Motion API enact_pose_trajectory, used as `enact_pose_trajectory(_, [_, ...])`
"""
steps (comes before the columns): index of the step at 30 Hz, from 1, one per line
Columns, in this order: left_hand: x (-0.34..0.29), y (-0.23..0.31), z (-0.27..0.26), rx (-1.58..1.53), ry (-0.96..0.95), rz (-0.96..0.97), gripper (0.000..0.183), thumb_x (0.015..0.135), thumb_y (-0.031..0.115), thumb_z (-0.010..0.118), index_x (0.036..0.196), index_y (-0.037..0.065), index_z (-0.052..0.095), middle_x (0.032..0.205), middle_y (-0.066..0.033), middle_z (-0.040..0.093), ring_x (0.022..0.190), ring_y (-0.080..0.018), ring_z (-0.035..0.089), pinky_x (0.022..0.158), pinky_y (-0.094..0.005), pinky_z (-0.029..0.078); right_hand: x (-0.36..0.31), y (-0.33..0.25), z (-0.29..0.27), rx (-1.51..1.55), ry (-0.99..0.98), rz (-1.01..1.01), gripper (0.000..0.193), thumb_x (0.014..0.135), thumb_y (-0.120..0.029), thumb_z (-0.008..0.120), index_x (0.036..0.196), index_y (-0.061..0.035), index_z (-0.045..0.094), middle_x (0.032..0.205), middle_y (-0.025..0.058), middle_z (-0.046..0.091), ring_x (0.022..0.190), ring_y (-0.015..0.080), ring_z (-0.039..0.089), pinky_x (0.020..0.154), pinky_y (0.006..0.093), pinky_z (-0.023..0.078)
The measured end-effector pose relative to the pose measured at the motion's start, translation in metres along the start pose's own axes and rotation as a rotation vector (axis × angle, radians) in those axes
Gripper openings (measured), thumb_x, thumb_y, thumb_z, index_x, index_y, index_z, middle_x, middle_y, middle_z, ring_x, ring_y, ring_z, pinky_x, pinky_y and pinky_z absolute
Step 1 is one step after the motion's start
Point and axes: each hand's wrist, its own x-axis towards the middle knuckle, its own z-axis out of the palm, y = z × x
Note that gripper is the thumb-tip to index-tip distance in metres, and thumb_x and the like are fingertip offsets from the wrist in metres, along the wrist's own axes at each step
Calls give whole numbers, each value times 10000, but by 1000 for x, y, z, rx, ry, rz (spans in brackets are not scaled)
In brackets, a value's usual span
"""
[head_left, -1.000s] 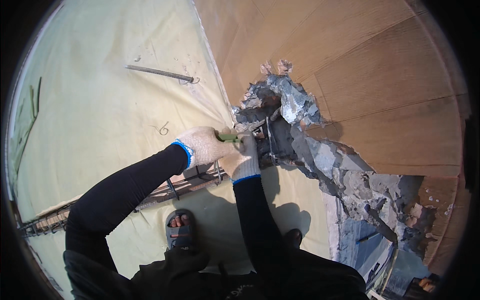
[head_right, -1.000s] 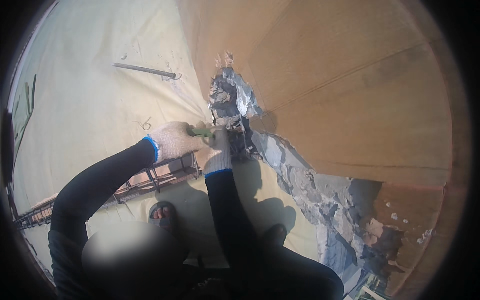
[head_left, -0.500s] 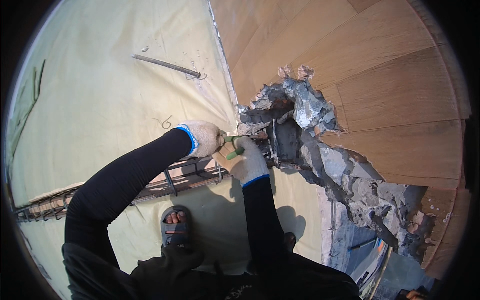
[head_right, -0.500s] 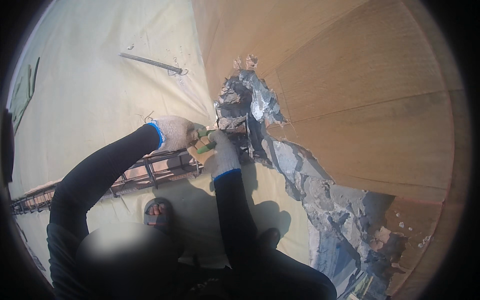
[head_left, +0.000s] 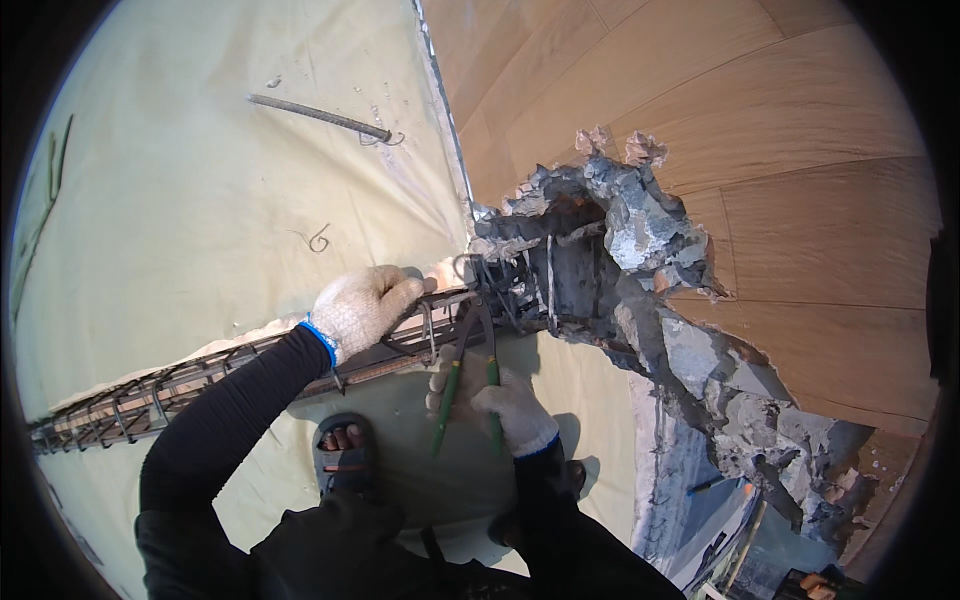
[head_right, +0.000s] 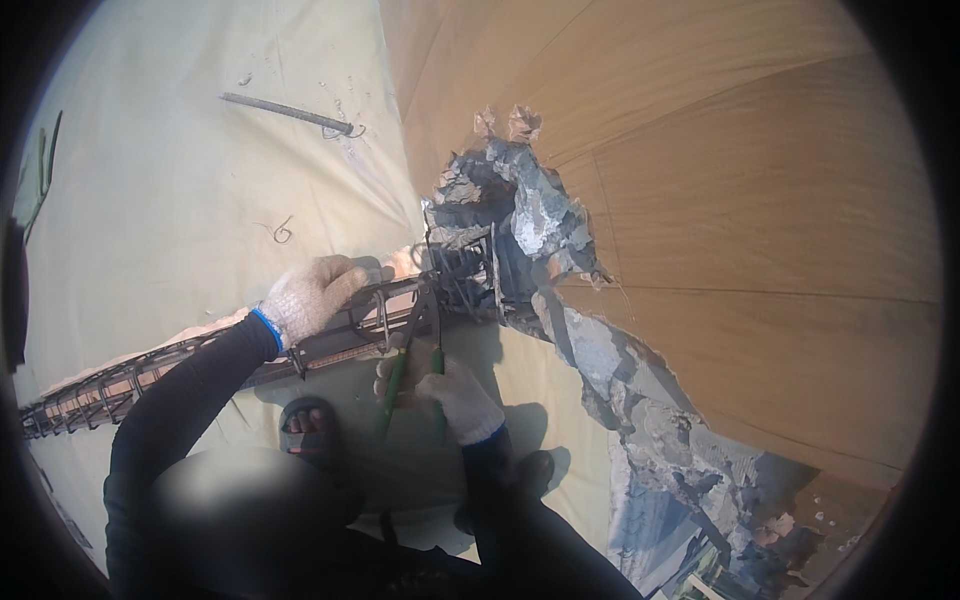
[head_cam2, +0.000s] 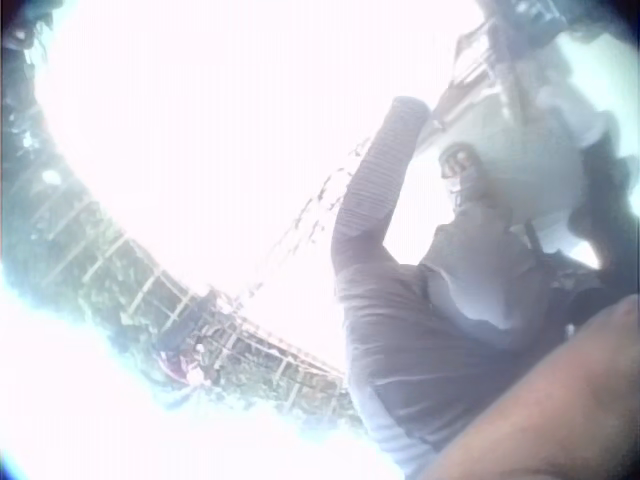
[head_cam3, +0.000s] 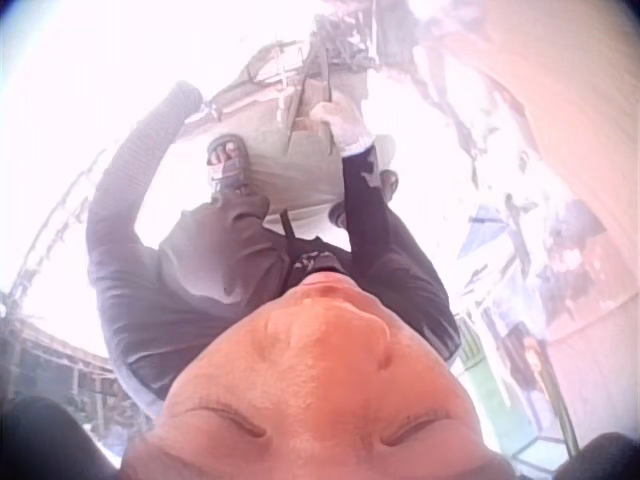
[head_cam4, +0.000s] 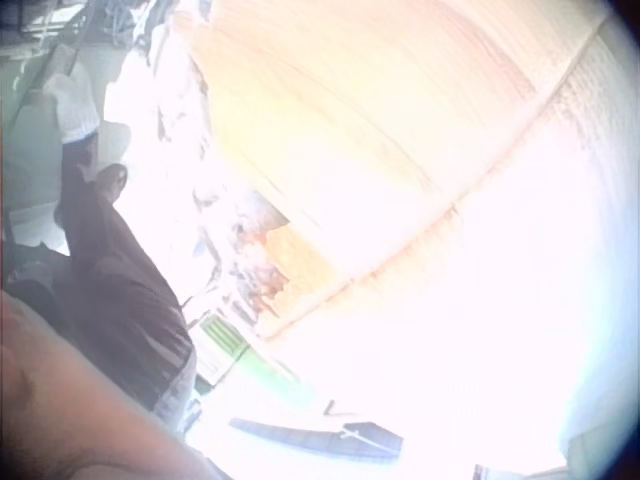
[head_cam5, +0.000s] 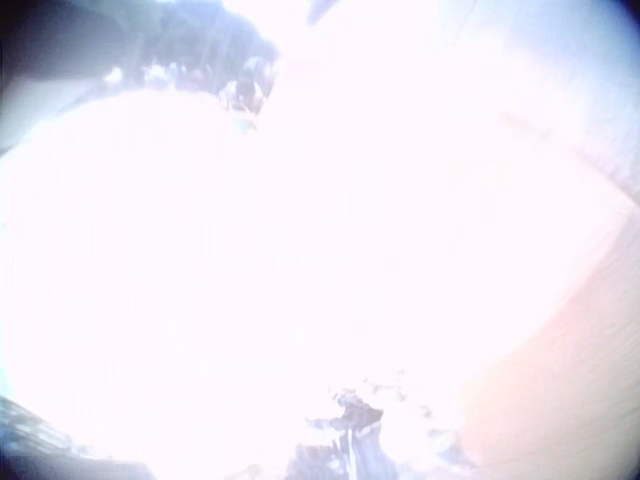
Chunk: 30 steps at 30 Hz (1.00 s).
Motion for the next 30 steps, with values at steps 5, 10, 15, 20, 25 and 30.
enact_pose_trajectory(5, [113, 0, 43, 212, 154, 688, 360, 956, 223, 718, 1290, 90, 741, 1137, -182, 773, 1067, -403, 752, 936, -508, 604, -50, 8, -37, -108, 16, 99, 768, 901, -99, 619, 1645, -13, 451, 1472, 239, 660, 1328, 398, 696, 1149, 587, 566])
enact_pose_trajectory(10, [142, 38, 91, 193, 291, 975, 418, 903, 175, 802, 1302, 82, 720, 1208, -166, 746, 1150, -415, 723, 976, -492, 602, -90, 16, -39, 116, 90, 65, 784, 975, -212, 681, 1680, 2, 415, 1547, 264, 618, 1385, 402, 672, 1161, 560, 561])
enact_pose_trajectory(15, [144, 42, 115, 423, 216, 881, 405, 905, 323, 808, 1212, 75, 715, 1219, -162, 728, 1135, -383, 730, 944, -514, 597, -90, 38, 4, -142, 203, 84, 952, 916, -266, 720, 1742, -2, 325, 1694, 221, 493, 1522, 387, 556, 1264, 555, 471])
enact_pose_trajectory(20, [170, 47, 131, 435, 317, 962, 194, 896, 259, 715, 985, 90, 747, 940, -129, 747, 935, -361, 751, 764, -516, 580, -75, 49, 33, -49, 69, 202, 1070, 903, -391, 775, 1758, 21, 283, 1665, 176, 512, 1543, 292, 533, 1286, 455, 438])
enact_pose_trajectory(25, [187, 40, 136, 465, 247, 1035, 191, 921, 279, 683, 983, 118, 763, 950, -117, 762, 934, -344, 756, 796, -491, 569, -61, 65, 29, -33, 117, 94, 922, 898, -280, 739, 1686, 60, 403, 1572, 173, 598, 1486, 288, 589, 1264, 441, 466])
enact_pose_trajectory(30, [217, 11, 182, -68, 336, 924, 227, 1002, 287, 645, 1082, 115, 771, 977, -104, 775, 935, -349, 752, 805, -464, 581, -51, 53, 30, -84, 190, 67, 949, 848, -181, 660, 1725, 18, 358, 1553, 178, 612, 1430, 324, 623, 1231, 488, 497])
